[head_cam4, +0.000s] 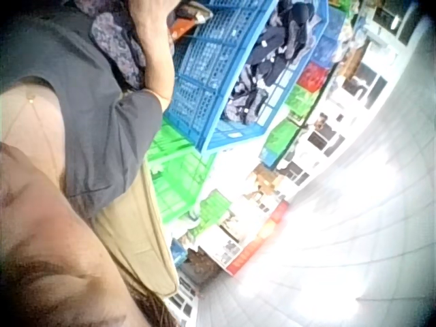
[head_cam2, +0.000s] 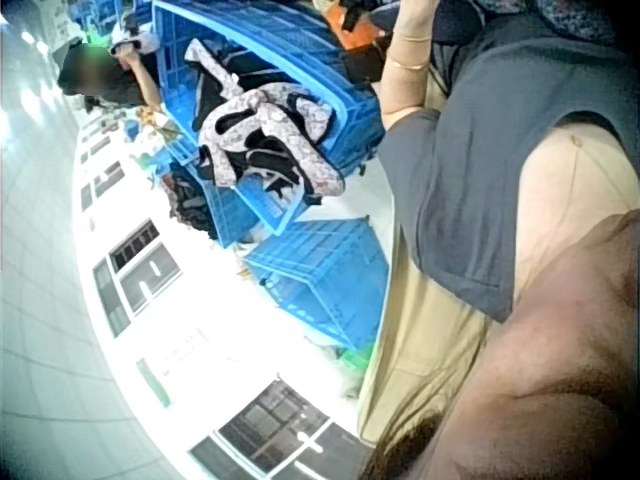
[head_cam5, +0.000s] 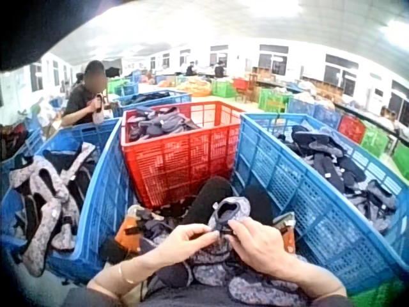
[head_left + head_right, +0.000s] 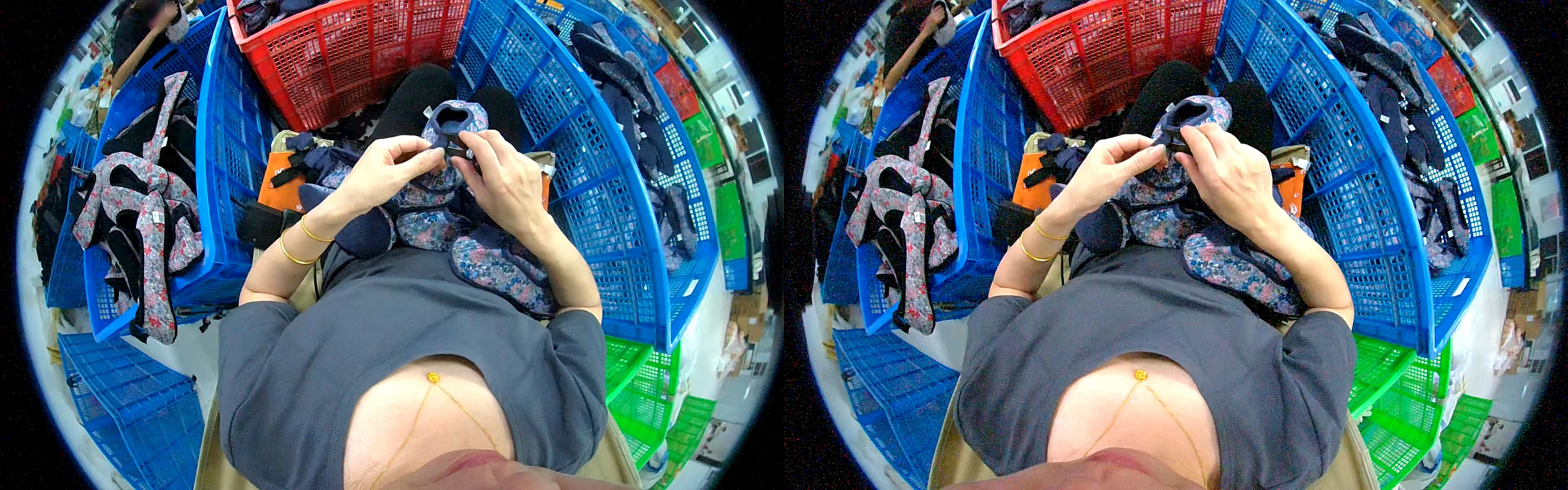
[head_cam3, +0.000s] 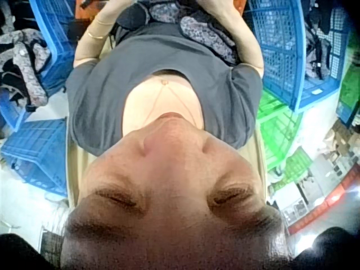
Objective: The person picks up floral-patterned slippers from a blue plastic crate and inspects them by hand. They turn the slippers over to check the soles and examine the fabric and straps, then place them back into the crate. The process is repeated for several slippers in a repetitive sequence.
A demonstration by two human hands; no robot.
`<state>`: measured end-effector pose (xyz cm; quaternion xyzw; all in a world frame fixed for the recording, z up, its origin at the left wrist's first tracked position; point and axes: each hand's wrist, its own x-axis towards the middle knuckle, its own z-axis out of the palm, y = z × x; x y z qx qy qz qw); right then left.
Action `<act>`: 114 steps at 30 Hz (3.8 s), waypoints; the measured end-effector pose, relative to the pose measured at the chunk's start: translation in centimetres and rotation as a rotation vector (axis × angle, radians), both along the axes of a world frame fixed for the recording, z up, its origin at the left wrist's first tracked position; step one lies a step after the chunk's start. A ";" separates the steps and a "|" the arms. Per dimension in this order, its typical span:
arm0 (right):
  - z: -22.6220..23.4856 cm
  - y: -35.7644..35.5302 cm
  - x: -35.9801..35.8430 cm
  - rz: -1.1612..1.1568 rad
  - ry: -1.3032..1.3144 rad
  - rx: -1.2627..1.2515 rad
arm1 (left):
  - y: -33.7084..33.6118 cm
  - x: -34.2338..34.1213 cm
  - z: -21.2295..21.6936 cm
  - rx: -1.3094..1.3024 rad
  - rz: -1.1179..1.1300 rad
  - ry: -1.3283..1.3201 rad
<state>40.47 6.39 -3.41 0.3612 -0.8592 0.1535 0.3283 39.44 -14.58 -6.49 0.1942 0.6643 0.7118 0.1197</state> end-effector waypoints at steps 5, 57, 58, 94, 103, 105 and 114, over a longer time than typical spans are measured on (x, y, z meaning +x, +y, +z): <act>0.7 0.2 -0.3 -0.009 -0.022 0.092 | 0.3 0.5 -0.4 -0.107 0.034 0.060; 0.8 0.8 -0.9 0.149 -0.140 0.103 | -1.2 0.3 0.7 -0.401 -0.090 0.397; 1.7 1.2 -0.2 0.101 -0.263 0.007 | -2.7 -0.4 2.1 -0.465 -0.200 0.303; 1.9 6.6 -5.0 0.217 -0.984 -0.338 | 0.3 -9.4 2.3 -0.296 -0.411 0.367; 4.4 4.5 -5.6 0.234 -1.050 -0.100 | 0.3 -8.7 2.6 -0.243 -0.369 0.424; 4.7 4.1 -6.0 0.228 -1.020 -0.046 | 0.4 -8.6 2.6 -0.239 -0.357 0.448; 5.1 3.0 -6.6 0.190 -0.987 0.053 | 0.5 -8.7 2.8 -0.332 -0.312 0.497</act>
